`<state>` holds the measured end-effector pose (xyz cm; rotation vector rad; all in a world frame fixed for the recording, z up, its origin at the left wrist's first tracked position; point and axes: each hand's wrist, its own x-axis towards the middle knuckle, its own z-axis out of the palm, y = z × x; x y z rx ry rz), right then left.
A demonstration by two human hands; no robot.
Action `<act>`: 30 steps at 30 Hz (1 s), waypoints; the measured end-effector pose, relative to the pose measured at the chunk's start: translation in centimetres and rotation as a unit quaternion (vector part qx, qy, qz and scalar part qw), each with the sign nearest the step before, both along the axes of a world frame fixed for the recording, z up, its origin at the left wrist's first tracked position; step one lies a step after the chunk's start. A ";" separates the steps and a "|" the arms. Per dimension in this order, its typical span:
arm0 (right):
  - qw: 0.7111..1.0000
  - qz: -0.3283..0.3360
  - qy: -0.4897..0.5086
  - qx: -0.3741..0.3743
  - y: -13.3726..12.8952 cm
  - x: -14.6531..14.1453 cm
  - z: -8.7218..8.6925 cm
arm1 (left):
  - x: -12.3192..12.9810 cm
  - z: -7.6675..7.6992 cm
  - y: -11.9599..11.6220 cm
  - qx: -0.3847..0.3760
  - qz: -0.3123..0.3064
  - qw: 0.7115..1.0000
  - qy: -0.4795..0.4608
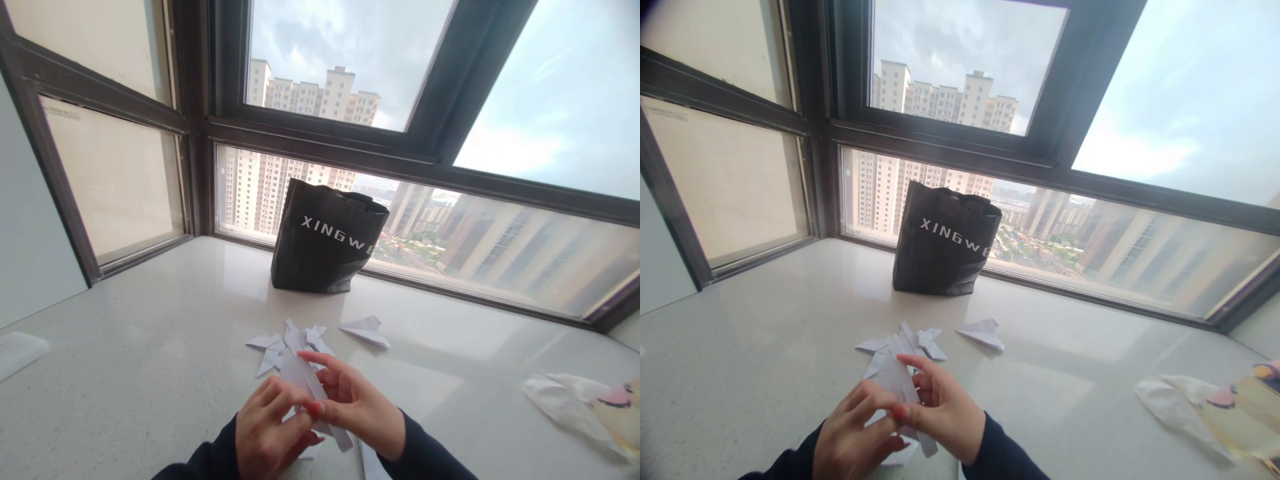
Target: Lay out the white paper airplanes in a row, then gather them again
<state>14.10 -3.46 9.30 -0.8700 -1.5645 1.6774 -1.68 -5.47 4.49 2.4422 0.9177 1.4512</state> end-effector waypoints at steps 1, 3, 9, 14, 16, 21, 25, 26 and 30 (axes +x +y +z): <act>1.000 0.003 0.010 -0.004 0.0 0.2 0.0 | 0.0 0.0 0.0 0.006 -0.012 1.000 -0.003; 1.000 0.001 0.027 -0.006 0.2 0.7 0.0 | -0.3 -0.1 0.3 0.005 -0.026 0.999 -0.043; 1.000 -0.002 0.004 0.019 0.1 1.6 0.6 | -0.9 0.0 2.4 -0.248 -0.036 0.930 -0.269; 0.974 -0.027 -0.153 0.165 0.4 0.9 1.0 | -0.1 0.6 2.9 -0.487 -0.220 0.767 -0.354; 0.925 -0.099 -0.245 0.273 1.3 0.8 1.4 | -0.3 0.6 3.3 -0.494 -0.190 0.735 -0.425; 0.785 -0.131 -0.486 0.361 5.4 0.5 2.3 | -2.0 0.7 5.3 -0.450 -0.032 0.658 -0.603; 0.731 -0.077 -0.616 0.283 8.2 -0.9 1.4 | -2.3 0.7 5.8 -0.457 0.003 0.637 -0.621; 0.728 -0.075 -0.628 0.266 8.6 -1.3 0.9 | -2.3 0.6 5.7 -0.460 0.000 0.637 -0.618; 0.719 -0.069 -0.658 0.212 9.2 -2.0 -0.9 | -2.2 0.5 5.5 -0.438 -0.027 0.656 -0.614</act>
